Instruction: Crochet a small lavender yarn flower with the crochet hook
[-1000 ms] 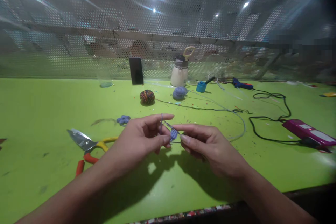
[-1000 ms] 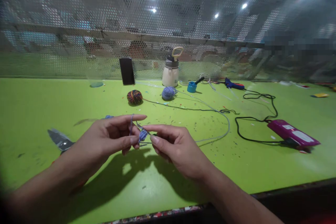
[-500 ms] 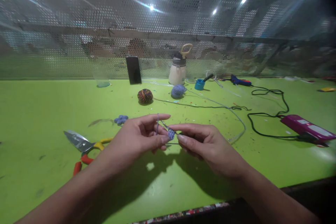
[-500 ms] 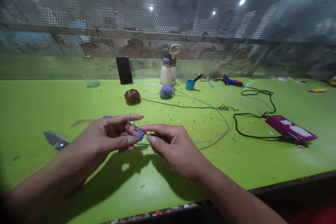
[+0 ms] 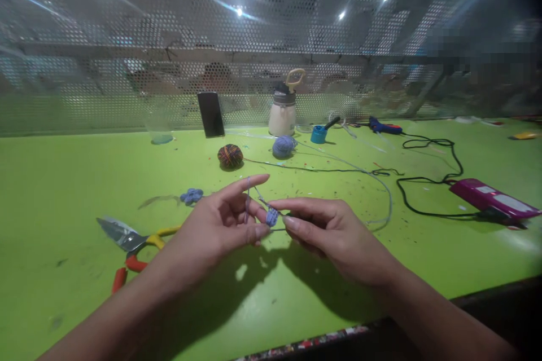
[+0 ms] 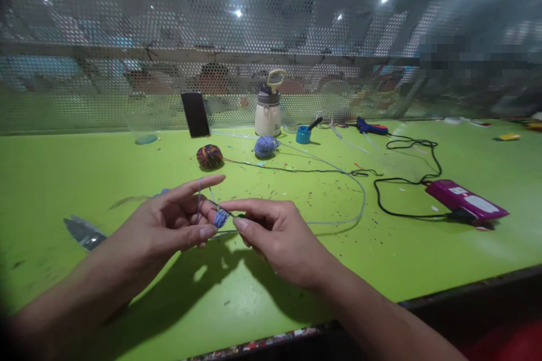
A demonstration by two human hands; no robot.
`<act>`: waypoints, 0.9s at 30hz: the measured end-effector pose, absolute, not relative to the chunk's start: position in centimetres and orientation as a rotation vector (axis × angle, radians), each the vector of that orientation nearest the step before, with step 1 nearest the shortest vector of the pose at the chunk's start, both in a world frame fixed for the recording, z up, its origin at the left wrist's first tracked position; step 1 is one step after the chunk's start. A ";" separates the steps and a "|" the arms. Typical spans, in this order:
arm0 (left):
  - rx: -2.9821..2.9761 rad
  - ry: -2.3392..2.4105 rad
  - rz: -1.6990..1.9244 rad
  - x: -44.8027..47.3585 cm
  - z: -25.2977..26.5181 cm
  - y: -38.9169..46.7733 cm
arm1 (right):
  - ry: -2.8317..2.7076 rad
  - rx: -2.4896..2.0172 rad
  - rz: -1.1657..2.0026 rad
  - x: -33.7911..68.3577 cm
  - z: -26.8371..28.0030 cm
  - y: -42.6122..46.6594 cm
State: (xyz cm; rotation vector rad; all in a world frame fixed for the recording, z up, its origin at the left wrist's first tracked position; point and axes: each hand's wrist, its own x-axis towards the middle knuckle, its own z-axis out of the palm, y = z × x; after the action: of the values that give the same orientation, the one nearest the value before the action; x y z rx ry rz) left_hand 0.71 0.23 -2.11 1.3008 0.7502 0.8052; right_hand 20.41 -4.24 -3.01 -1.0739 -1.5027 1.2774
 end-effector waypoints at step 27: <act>1.231 0.816 0.784 0.9 -2.4 0.5 | -1.305 -1.043 1.434 19.7 -3.9 -4.2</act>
State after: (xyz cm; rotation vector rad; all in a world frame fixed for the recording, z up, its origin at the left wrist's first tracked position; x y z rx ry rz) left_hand 0.88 0.53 -2.38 1.2313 0.8156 0.7838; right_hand 19.72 -4.17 -3.86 -1.0432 -1.3050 1.4343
